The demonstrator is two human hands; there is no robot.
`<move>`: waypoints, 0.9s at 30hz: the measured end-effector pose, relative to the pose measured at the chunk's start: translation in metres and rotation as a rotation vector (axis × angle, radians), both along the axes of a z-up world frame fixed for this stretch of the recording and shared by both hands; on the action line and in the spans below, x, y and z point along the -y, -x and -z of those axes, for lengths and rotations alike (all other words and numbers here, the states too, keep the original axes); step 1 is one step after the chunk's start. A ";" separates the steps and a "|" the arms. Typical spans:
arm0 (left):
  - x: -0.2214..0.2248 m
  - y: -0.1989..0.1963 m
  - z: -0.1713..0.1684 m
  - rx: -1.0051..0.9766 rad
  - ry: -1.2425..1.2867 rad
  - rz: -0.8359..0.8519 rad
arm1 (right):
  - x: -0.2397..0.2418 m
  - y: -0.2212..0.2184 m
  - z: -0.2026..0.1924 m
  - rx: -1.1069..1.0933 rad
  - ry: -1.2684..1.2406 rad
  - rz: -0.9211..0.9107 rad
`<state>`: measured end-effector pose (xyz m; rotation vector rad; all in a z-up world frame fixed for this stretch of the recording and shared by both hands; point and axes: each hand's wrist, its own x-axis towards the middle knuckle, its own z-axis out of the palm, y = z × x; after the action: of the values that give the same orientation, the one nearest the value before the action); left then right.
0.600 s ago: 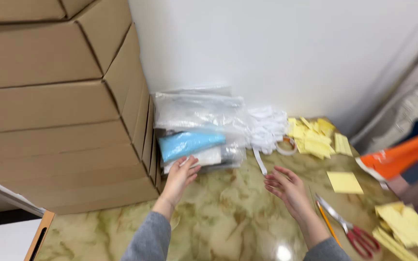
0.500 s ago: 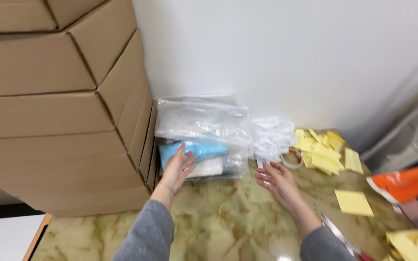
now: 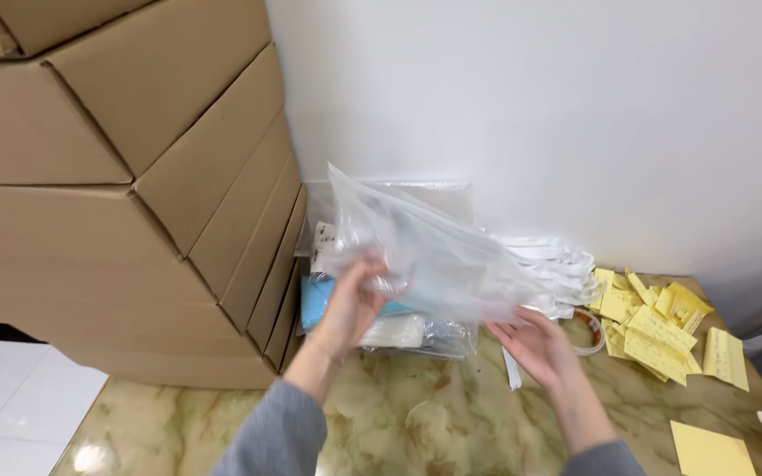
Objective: The person places folded clothes into clear plastic bags on a marble-patterned table. They handle a grey cloth, a patterned white cloth, a blue cloth, and an orange cloth, placing each into a separate bag and arranging them on the table.
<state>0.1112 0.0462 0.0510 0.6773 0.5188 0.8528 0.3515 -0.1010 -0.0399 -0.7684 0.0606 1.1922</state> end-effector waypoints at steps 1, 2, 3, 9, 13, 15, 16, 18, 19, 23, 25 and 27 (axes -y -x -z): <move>0.014 0.014 0.009 -0.005 0.008 -0.001 | 0.018 0.009 -0.007 -0.005 0.008 -0.001; 0.028 0.028 0.018 0.189 -0.070 0.142 | 0.036 0.018 -0.014 -0.173 -0.387 -0.169; 0.045 0.041 0.029 0.386 -0.139 0.291 | 0.058 0.026 -0.020 -0.345 -0.769 -0.342; 0.130 0.142 0.192 0.227 0.266 0.179 | 0.187 0.062 0.089 0.965 -0.247 -0.387; 0.192 0.246 0.296 0.069 0.392 0.224 | 0.191 0.162 0.017 0.050 0.585 0.078; 0.235 0.310 0.321 -0.470 -0.910 -0.089 | 0.209 0.129 0.128 -0.007 0.652 -0.270; 0.244 0.318 0.318 -0.479 -0.898 -0.094 | 0.218 0.125 0.146 -0.010 0.662 -0.282; 0.260 0.335 0.309 -1.106 0.037 -0.272 | 0.231 0.116 0.182 -0.042 0.643 -0.284; 0.248 0.341 0.292 -1.111 0.050 -0.282 | 0.231 0.116 0.191 -0.043 0.649 -0.300; 0.202 0.356 0.242 -0.682 0.839 0.239 | 0.202 0.140 0.153 0.280 0.773 -0.376; 0.180 0.346 0.231 -0.769 0.579 0.320 | 0.178 0.160 0.122 0.387 0.864 -0.417; 0.158 0.325 0.228 -0.832 0.532 0.312 | 0.156 0.176 0.115 0.330 0.862 -0.288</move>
<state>-0.2133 -0.1114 -0.1772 0.5733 1.2930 0.0811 0.1753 -0.2568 -0.1548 -1.7709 0.2028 1.2881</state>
